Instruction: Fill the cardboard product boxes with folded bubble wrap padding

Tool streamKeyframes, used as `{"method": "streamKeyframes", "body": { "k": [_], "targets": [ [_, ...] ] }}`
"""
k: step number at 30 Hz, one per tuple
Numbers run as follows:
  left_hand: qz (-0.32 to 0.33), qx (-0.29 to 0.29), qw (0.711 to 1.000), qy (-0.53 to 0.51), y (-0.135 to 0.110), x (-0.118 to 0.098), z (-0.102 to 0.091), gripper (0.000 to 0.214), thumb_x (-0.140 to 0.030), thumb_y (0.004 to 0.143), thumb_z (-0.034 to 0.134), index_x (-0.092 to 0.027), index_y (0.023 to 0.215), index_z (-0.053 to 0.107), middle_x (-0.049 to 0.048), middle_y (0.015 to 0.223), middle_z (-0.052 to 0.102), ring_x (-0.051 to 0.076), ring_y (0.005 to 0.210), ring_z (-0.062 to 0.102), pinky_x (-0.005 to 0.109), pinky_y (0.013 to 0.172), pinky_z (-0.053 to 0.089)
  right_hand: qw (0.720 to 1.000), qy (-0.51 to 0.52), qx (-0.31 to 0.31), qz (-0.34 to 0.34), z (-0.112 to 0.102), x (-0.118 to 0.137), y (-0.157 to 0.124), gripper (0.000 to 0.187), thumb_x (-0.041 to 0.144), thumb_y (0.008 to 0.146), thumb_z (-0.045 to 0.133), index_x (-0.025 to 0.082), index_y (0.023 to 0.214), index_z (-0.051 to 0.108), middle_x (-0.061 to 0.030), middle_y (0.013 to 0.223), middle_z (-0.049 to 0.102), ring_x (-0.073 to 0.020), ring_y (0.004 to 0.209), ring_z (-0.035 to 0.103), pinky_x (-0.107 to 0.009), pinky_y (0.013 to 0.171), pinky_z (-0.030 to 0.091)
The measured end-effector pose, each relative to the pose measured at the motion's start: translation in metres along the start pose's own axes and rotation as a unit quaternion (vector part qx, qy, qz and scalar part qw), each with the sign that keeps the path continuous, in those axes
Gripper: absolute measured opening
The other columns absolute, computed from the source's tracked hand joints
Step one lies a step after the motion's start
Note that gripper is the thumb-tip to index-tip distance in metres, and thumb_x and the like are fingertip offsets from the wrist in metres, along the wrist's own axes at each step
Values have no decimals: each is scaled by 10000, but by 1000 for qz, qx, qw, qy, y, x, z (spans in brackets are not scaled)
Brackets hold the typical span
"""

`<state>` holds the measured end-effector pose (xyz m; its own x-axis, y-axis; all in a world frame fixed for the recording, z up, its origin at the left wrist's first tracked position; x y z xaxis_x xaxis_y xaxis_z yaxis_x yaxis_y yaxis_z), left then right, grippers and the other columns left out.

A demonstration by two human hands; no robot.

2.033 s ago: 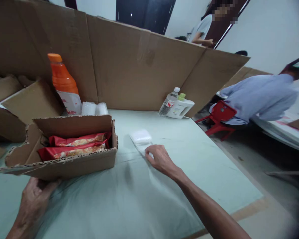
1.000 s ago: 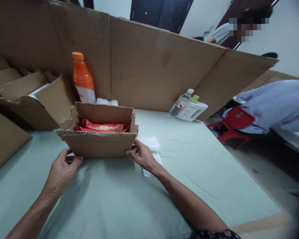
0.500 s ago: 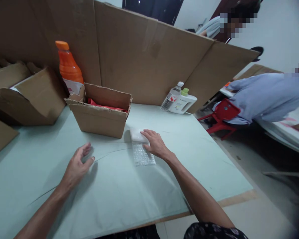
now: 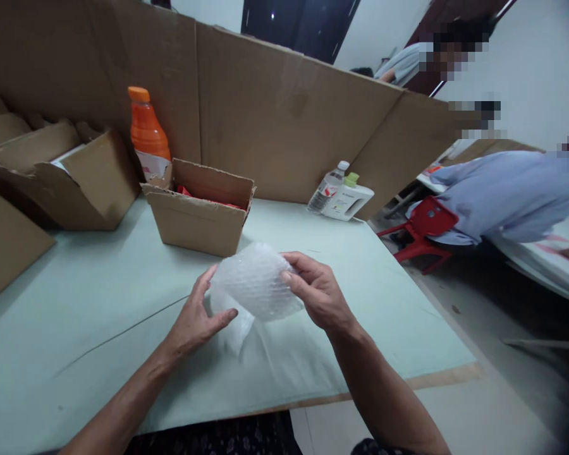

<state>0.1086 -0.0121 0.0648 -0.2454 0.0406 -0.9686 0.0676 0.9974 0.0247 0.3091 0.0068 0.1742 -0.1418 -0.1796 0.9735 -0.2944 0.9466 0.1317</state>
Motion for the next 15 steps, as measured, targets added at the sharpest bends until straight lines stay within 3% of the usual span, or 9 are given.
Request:
{"method": "streamKeyframes", "body": {
  "k": [3,5,7,11,13,15],
  "targets": [
    [-46,108,991,-71,-16,-3,16,479,-540,807,680,-179,1120,707,116,1096,734,315,1053,678,439,951,531,994,96,-31,44,-3,-6,-2,513,622,801,734,249,1151,699,-52,935,736,-206,779,682,-299,649,530],
    [-89,153,977,-120,-31,2,14,398,-538,820,672,-175,972,738,96,974,749,282,937,693,411,887,546,991,105,-55,69,-10,-24,3,520,611,777,751,239,1135,693,-54,933,739,-197,755,673,-296,642,522],
    [-144,163,963,-156,-46,15,1,423,-530,787,718,-178,1021,733,86,968,749,264,907,691,393,860,544,988,80,-83,98,-20,-55,7,497,583,754,765,216,1081,698,-60,939,746,-191,764,672,-296,662,518],
    [-243,130,950,-146,-70,49,-41,674,-552,758,748,-191,1309,605,55,910,727,217,810,675,338,751,524,977,10,-140,163,-39,-117,2,480,604,790,680,171,997,692,-127,1048,751,-218,889,691,-297,681,506],
    [-264,106,952,-115,-80,62,-60,764,-581,746,743,-191,1370,539,52,897,711,193,739,646,300,654,488,976,-20,-136,169,-39,-131,-4,498,627,854,584,168,1010,694,-142,1083,748,-235,937,694,-314,700,509],
    [-273,93,953,-95,-90,69,-69,830,-600,718,747,-194,1397,497,75,953,710,195,738,642,291,614,472,981,-86,-91,147,-29,-128,-6,478,609,899,529,178,1010,705,-118,1066,753,-240,964,690,-345,766,518]
  ]
}}
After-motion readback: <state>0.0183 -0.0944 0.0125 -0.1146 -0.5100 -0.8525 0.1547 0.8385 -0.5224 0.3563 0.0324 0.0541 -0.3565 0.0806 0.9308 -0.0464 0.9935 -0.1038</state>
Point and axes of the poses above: each hand's wrist, its own y-axis towards the middle knuckle, its own z-axis out of the palm, x = y × z, the point moved 8 cm from there along y, towards the middle knuckle
